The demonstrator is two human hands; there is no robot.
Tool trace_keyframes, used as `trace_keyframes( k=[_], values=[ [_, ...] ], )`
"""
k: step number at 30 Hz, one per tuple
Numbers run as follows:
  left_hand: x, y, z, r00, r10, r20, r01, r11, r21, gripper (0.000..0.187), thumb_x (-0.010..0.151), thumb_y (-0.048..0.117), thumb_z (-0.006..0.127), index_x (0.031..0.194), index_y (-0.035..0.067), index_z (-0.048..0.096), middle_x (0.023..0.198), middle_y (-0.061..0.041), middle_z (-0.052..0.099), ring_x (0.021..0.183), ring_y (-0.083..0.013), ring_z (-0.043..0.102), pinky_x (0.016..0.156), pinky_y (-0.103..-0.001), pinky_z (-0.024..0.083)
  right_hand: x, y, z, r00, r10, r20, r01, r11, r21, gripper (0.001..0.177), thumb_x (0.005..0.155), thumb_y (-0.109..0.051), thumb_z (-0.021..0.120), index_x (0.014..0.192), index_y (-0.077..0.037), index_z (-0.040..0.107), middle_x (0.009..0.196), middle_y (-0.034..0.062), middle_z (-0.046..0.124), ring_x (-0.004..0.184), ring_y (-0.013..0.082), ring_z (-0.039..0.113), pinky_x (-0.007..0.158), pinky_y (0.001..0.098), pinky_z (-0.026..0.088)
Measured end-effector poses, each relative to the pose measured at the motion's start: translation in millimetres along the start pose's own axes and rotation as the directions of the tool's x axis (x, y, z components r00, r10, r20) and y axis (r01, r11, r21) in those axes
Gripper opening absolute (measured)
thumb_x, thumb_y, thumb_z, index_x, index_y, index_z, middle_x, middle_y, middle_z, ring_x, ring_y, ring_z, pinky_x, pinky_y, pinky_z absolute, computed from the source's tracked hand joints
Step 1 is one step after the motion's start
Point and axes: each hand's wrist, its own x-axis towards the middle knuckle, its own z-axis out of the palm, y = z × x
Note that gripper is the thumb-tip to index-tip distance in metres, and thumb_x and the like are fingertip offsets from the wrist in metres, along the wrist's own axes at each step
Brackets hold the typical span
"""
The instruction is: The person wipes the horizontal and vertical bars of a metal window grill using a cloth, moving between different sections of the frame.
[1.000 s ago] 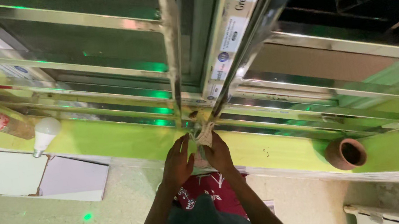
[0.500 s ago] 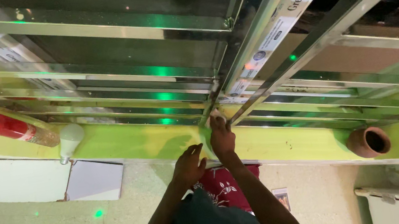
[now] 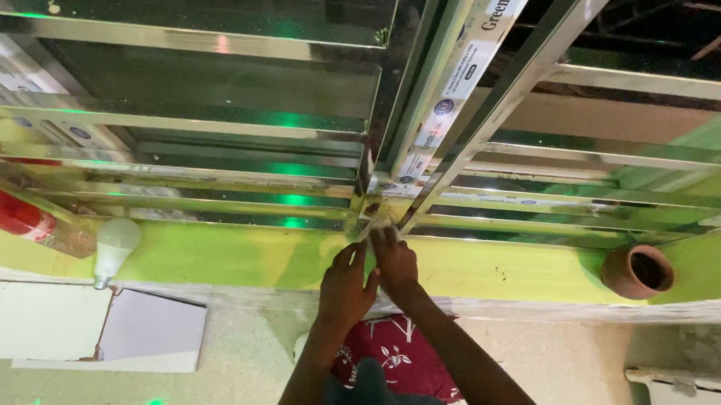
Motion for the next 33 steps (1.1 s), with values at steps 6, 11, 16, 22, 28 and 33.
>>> trace_keyframes(
  k=[6, 11, 16, 22, 28, 33],
  values=[
    [-25.3, 50.2, -58.8, 0.984, -0.079, -0.161, 0.046, 0.979, -0.199, 0.052, 0.094, 0.022, 0.065, 0.142, 0.006, 0.054, 0.132, -0.022, 0.062, 0.117, -0.0421, 0.061, 0.095, -0.048, 0.053, -55.5, 26.6, -123.4, 0.98, -0.128, 0.155, -0.037, 0.643, 0.765, 0.053, 0.085, -0.007, 0.074, 0.137, -0.004, 0.063, 0.12, 0.0159, 0.075, 0.108, 0.0284, 0.073, 0.093, 0.0388, 0.057],
    [-15.4, 94.7, -94.1, 0.974, -0.02, -0.227, -0.044, 0.96, -0.276, 0.044, 0.098, 0.021, 0.064, 0.138, 0.004, 0.057, 0.13, -0.022, 0.064, 0.118, -0.0434, 0.062, 0.096, -0.048, 0.053, -87.3, 13.9, -288.1, 0.824, 0.29, -0.487, 0.195, 0.662, 0.724, 0.043, 0.089, 0.0, 0.062, 0.132, -0.003, 0.064, 0.114, 0.0152, 0.073, 0.101, 0.0234, 0.073, 0.089, 0.0366, 0.059],
    [1.9, 125.1, -95.1, 0.966, 0.076, -0.247, -0.152, 0.94, -0.305, 0.042, 0.097, 0.021, 0.064, 0.136, 0.007, 0.058, 0.131, -0.021, 0.065, 0.12, -0.042, 0.063, 0.097, -0.046, 0.053, -15.4, -4.0, -328.5, 0.519, 0.0, -0.855, 0.153, 0.984, 0.093, 0.056, 0.085, -0.003, 0.072, 0.14, 0.001, 0.06, 0.145, 0.0208, 0.057, 0.127, 0.0395, 0.053, 0.108, 0.0463, 0.042],
    [0.3, 132.7, -86.2, 0.972, 0.146, -0.183, -0.194, 0.94, -0.281, 0.043, 0.096, 0.02, 0.066, 0.136, 0.006, 0.058, 0.131, -0.022, 0.064, 0.119, -0.0429, 0.061, 0.098, -0.047, 0.051, 27.1, 42.6, -310.8, 0.599, -0.228, -0.767, 0.302, 0.952, -0.047, 0.063, 0.082, -0.015, 0.086, 0.136, -0.002, 0.057, 0.136, 0.0182, 0.058, 0.118, 0.039, 0.058, 0.102, 0.0503, 0.047],
    [-8.6, 121.5, -73.5, 0.975, 0.198, -0.096, -0.217, 0.938, -0.269, 0.039, 0.096, 0.021, 0.065, 0.132, 0.004, 0.059, 0.126, -0.021, 0.066, 0.117, -0.0407, 0.062, 0.099, -0.047, 0.05, 1.4, 146.3, -310.4, 0.654, -0.362, -0.664, 0.27, 0.932, -0.243, 0.068, 0.073, -0.021, 0.089, 0.131, -0.002, 0.06, 0.132, 0.0212, 0.062, 0.114, 0.0379, 0.062, 0.094, 0.0489, 0.052],
    [-21.2, 116.7, -68.9, 0.988, 0.124, -0.09, -0.145, 0.948, -0.283, 0.036, 0.095, 0.018, 0.065, 0.129, 0.006, 0.063, 0.123, -0.017, 0.07, 0.115, -0.0369, 0.065, 0.097, -0.045, 0.051, -35.9, 193.3, -327.9, 0.614, -0.222, -0.758, 0.148, 0.975, -0.165, 0.045, 0.09, -0.01, 0.082, 0.129, 0.002, 0.062, 0.133, 0.0218, 0.063, 0.118, 0.0395, 0.065, 0.098, 0.0471, 0.055]
  ],
)
